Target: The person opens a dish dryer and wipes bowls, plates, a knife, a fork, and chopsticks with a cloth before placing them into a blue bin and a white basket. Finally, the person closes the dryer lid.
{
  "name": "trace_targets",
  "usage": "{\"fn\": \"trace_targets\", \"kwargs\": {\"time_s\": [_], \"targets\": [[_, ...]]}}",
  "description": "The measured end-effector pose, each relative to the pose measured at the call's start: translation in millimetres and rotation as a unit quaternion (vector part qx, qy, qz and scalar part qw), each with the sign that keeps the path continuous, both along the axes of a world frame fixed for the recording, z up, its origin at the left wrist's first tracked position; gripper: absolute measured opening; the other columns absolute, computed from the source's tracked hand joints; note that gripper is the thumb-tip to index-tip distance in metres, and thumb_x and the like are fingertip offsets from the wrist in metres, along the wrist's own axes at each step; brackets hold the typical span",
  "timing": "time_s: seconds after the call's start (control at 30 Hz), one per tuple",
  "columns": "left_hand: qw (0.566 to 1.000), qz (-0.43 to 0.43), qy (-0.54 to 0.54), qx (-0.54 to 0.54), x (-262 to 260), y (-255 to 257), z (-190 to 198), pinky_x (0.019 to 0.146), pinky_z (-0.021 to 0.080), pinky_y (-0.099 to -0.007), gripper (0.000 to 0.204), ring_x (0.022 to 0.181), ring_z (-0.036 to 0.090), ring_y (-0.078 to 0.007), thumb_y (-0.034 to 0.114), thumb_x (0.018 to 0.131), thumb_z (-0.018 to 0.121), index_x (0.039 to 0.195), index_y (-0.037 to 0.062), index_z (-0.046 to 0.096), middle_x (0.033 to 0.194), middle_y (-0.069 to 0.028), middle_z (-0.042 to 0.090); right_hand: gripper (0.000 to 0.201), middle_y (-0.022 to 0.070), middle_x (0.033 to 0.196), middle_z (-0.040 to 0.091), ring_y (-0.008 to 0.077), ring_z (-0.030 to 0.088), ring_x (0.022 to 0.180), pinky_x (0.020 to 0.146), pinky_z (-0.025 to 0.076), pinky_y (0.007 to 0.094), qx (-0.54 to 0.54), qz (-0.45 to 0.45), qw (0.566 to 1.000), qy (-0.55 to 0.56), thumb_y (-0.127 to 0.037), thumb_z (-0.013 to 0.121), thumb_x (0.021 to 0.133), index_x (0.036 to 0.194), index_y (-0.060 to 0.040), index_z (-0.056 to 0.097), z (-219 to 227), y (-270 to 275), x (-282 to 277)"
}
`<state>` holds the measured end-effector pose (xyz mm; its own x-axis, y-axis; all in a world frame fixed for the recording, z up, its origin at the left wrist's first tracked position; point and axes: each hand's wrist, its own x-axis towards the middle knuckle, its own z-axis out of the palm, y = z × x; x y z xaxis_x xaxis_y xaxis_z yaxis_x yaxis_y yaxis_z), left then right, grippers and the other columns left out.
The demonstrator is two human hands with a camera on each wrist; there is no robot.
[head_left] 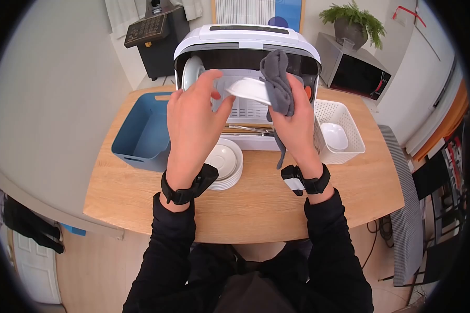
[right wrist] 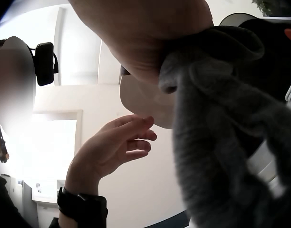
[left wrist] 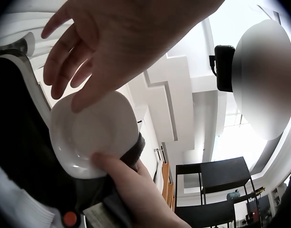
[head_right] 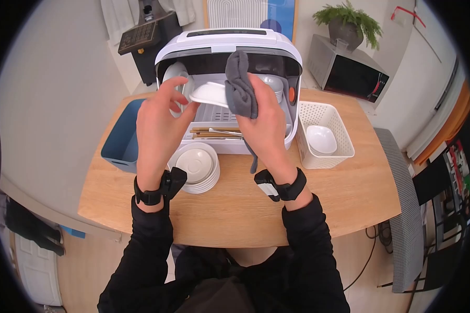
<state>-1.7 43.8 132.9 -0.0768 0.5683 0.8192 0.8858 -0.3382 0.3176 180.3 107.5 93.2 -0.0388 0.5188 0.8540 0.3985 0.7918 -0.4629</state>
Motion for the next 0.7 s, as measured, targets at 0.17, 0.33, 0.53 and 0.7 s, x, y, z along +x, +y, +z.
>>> {"fn": "trace_targets", "kwargs": {"time_s": [0.17, 0.33, 0.53, 0.7], "targets": [[0.986, 0.061, 0.121, 0.098, 11.7, 0.1, -3.7, 0.103, 0.036, -0.0481, 0.021, 0.072, 0.063, -0.0212, 0.014, 0.078, 0.075, 0.098, 0.0133, 0.070, 0.078, -0.0008, 0.067, 0.058, 0.0168, 0.117, 0.063, 0.0335, 0.064, 0.105, 0.086, 0.052, 0.0361, 0.002, -0.027, 0.997, -0.066, -0.005, 0.072, 0.077, 0.132, -0.0070, 0.052, 5.5, -6.6, -2.3], [0.989, 0.055, 0.068, 0.120, 3.6, 11.0, -11.1, 0.107, 0.034, -0.0500, 0.014, 0.067, 0.061, -0.0186, 0.016, 0.081, 0.075, 0.094, 0.0124, 0.074, 0.074, -0.0016, 0.068, 0.059, 0.0142, 0.118, 0.064, 0.0256, 0.065, 0.104, 0.087, 0.051, 0.0316, -0.016, 0.051, 0.998, 0.023, -0.007, 0.074, 0.077, 0.131, -0.0049, 0.052, -0.9, 0.7, -4.0], [0.997, -0.031, -0.039, 0.063, 4.9, 9.8, -5.2, 0.102, 0.037, -0.0503, 0.016, 0.059, 0.061, -0.0213, 0.017, 0.087, 0.070, 0.101, 0.0102, 0.070, 0.070, -0.0043, 0.068, 0.054, 0.0123, 0.115, 0.065, 0.0181, 0.062, 0.104, 0.090, 0.049, 0.0291, -0.151, 0.186, 0.956, 0.166, -0.012, 0.073, 0.084, 0.131, -0.0001, 0.051, 4.5, -7.2, -12.5], [0.998, -0.027, 0.005, 0.049, 4.9, 13.7, -11.3, 0.086, 0.043, -0.0369, 0.026, 0.065, 0.061, -0.0221, 0.018, 0.085, 0.072, 0.110, 0.0113, 0.069, 0.075, -0.0056, 0.068, 0.054, 0.0132, 0.118, 0.064, 0.0215, 0.064, 0.105, 0.090, 0.049, 0.0313, -0.158, 0.147, 0.969, 0.121, -0.010, 0.073, 0.082, 0.131, -0.0013, 0.051, 1.5, -3.7, -8.5]]}}
